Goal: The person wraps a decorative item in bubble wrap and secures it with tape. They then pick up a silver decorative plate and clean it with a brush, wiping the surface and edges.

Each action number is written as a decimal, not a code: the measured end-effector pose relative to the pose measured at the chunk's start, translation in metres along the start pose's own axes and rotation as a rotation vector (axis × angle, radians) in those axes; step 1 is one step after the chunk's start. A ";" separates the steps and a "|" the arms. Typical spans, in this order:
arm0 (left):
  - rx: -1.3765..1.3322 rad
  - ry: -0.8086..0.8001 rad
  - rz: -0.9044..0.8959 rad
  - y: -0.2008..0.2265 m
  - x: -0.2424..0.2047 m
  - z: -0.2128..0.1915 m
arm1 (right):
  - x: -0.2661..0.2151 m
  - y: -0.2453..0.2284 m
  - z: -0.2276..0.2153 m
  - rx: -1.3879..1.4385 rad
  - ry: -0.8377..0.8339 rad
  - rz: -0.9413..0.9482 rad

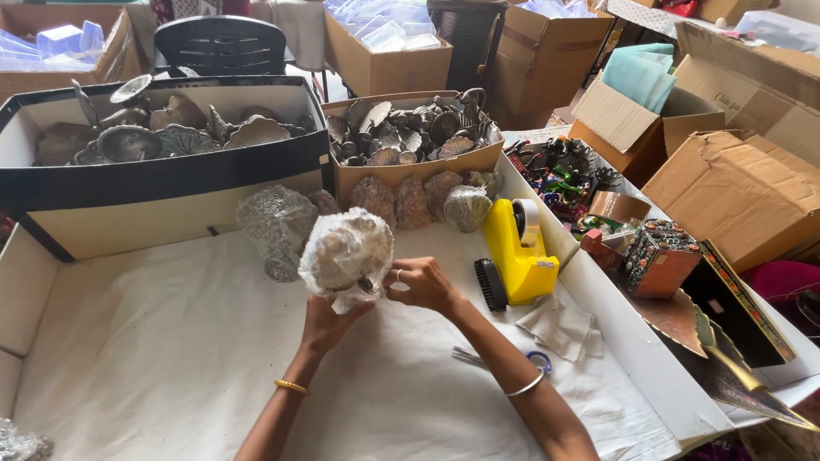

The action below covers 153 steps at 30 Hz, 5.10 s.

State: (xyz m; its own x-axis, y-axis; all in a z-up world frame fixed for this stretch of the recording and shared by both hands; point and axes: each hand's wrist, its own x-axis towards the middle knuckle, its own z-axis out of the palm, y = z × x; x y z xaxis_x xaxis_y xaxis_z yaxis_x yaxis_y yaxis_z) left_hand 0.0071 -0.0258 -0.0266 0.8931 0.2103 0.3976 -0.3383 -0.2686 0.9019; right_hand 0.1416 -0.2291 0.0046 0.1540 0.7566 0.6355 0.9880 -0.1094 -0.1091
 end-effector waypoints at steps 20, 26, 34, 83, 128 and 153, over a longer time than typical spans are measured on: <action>0.384 0.111 0.234 0.032 -0.013 0.008 | 0.007 -0.002 -0.055 0.124 -0.718 0.646; 0.395 0.090 0.263 0.029 -0.013 0.007 | 0.000 0.009 -0.071 0.303 -0.527 0.549; 0.354 0.061 0.251 0.029 -0.014 0.008 | 0.034 -0.041 -0.093 0.303 -0.079 0.223; 0.502 0.143 0.176 0.027 -0.042 0.008 | 0.020 -0.042 -0.030 -0.136 0.141 0.335; 0.947 0.200 0.525 0.051 0.002 -0.016 | 0.028 -0.058 -0.031 -0.071 0.133 0.285; 0.738 0.357 0.421 0.039 -0.017 0.011 | -0.003 -0.009 -0.182 -0.288 -0.036 0.949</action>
State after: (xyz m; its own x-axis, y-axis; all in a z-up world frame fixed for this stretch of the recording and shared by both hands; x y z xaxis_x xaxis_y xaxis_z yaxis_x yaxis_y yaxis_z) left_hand -0.0178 -0.0503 -0.0005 0.5537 0.2039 0.8074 -0.2302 -0.8943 0.3837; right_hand 0.1348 -0.3476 0.1433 0.8872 0.2926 0.3568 0.4214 -0.8290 -0.3677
